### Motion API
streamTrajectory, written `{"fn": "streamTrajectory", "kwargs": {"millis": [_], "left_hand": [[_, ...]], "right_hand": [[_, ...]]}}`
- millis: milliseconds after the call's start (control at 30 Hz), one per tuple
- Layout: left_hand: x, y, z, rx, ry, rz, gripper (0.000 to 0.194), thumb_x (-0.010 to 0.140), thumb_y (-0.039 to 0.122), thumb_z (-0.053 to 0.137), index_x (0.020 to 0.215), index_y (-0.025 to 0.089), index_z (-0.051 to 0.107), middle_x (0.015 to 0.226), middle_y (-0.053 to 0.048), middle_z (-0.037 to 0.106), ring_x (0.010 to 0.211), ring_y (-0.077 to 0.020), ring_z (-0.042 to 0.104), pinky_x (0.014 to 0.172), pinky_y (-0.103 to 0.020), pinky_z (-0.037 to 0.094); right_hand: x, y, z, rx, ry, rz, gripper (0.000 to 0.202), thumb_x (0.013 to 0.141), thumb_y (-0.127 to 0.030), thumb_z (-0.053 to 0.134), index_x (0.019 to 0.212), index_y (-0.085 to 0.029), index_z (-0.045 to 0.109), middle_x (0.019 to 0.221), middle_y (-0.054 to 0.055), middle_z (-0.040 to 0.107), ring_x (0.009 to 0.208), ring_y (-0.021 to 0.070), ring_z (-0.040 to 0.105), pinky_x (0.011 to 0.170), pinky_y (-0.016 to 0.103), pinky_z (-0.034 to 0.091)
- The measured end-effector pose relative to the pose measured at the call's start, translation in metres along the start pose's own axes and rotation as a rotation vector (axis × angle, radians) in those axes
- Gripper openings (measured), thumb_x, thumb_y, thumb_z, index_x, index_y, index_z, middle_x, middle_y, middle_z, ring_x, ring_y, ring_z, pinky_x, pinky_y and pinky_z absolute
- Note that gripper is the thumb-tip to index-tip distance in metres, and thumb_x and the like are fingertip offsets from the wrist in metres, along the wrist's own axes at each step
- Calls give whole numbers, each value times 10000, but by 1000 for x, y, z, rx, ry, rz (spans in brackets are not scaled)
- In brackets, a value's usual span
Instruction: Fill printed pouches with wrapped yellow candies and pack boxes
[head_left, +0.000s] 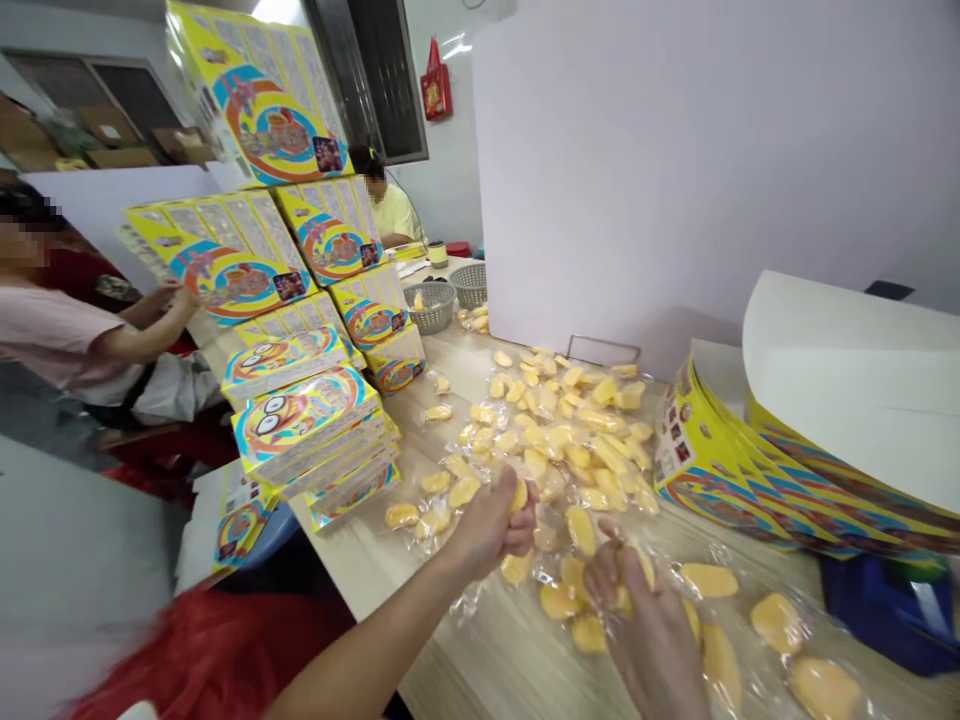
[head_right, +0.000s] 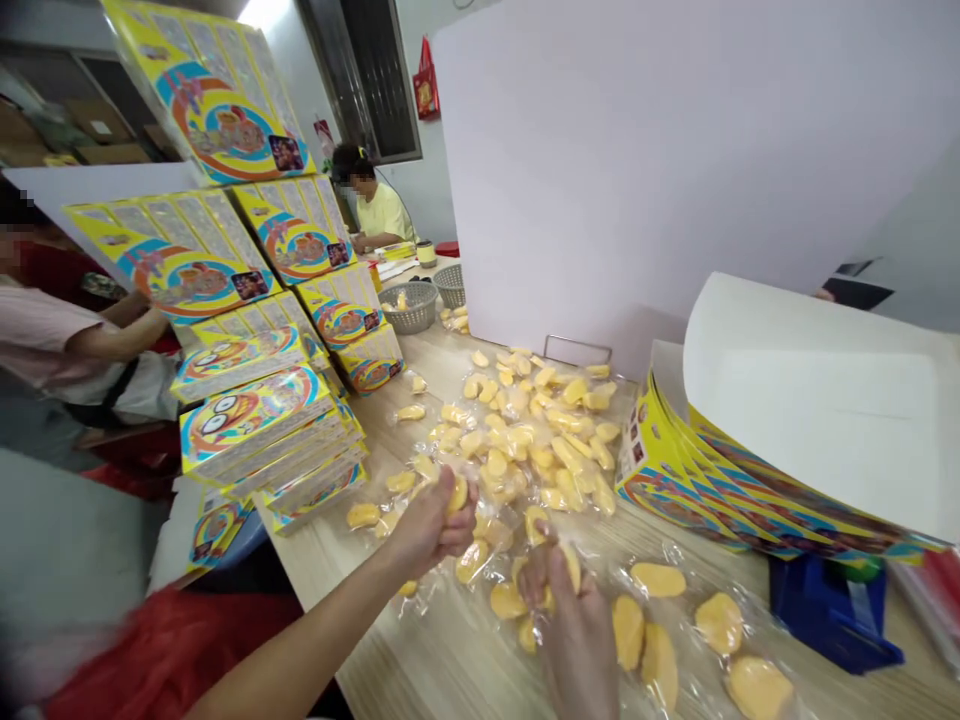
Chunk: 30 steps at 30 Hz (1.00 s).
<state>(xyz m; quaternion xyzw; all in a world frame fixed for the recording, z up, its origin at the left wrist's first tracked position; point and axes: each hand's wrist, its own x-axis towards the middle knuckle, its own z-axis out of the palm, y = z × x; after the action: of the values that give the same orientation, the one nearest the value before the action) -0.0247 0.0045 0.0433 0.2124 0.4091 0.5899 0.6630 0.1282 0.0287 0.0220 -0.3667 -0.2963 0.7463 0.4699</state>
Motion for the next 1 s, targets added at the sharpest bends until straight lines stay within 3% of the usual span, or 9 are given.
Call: {"fn": "streamTrajectory", "kwargs": {"millis": [233,333,433,533,600,667,733,867,1000], "left_hand": [[-15,-19,27,142,3,-10,571,667,737,502,652,174,416,441,110,262,363,-17,169,379,-172,143],[-23,-18,30,300,24,102,556,703,726,466,683,171,452,486,81,324,402,-44,259,412,-190,238],[-31,-12,29,585,-54,273,604,767,698,388,961,157,571,937,-102,573,827,-173,561,743,-300,444],[-18,4,14,819,-264,243,694,828,674,242,1298,207,449,1412,-125,325,1296,-267,323,1046,-412,279],[8,24,-10,970,-120,233,588,882,584,252,1307,230,453,1384,-97,400,1315,-257,314,1069,-413,264],[43,48,-42,1127,381,275,416,892,431,405,1244,236,510,1305,-78,497,1298,-242,346,1069,-376,285],[74,70,-78,1153,626,271,420,873,304,480,1260,142,472,1367,-143,409,1344,-289,231,1097,-416,215],[98,81,-129,1124,815,216,372,851,309,544,1182,144,505,1290,-113,463,1206,-283,415,993,-516,334],[88,69,-138,982,831,198,283,858,330,534,1063,137,560,1121,-93,557,1024,-220,534,887,-433,431]], "right_hand": [[-22,16,11,-129,80,-35,364,717,-526,634,734,-178,528,465,-82,378,414,80,344,398,221,322],[-23,12,13,-317,167,-73,369,705,-544,618,751,-191,522,510,-48,488,455,117,444,443,248,390],[-22,8,20,-588,228,-155,475,627,-532,671,926,-183,550,753,18,646,670,190,586,567,268,464],[-18,8,21,-688,259,-214,572,598,-539,681,1031,-191,543,924,38,659,827,228,601,673,288,483],[-11,9,10,-774,311,-193,569,594,-572,668,1010,-194,577,977,61,648,912,266,581,749,339,476],[-1,8,-10,-888,374,-156,629,580,-616,656,1037,-188,595,1058,102,621,1011,320,538,842,423,439],[9,5,-35,-969,424,-136,785,575,-639,651,1182,-153,537,1158,161,567,1088,372,491,911,509,378],[22,-1,-66,-1105,551,-387,949,645,-610,625,1362,-50,352,1325,259,411,1248,439,326,1001,590,256],[18,0,-50,-1125,582,-587,705,754,-552,549,1286,-94,478,1334,209,436,1278,377,327,1051,544,239]]}}
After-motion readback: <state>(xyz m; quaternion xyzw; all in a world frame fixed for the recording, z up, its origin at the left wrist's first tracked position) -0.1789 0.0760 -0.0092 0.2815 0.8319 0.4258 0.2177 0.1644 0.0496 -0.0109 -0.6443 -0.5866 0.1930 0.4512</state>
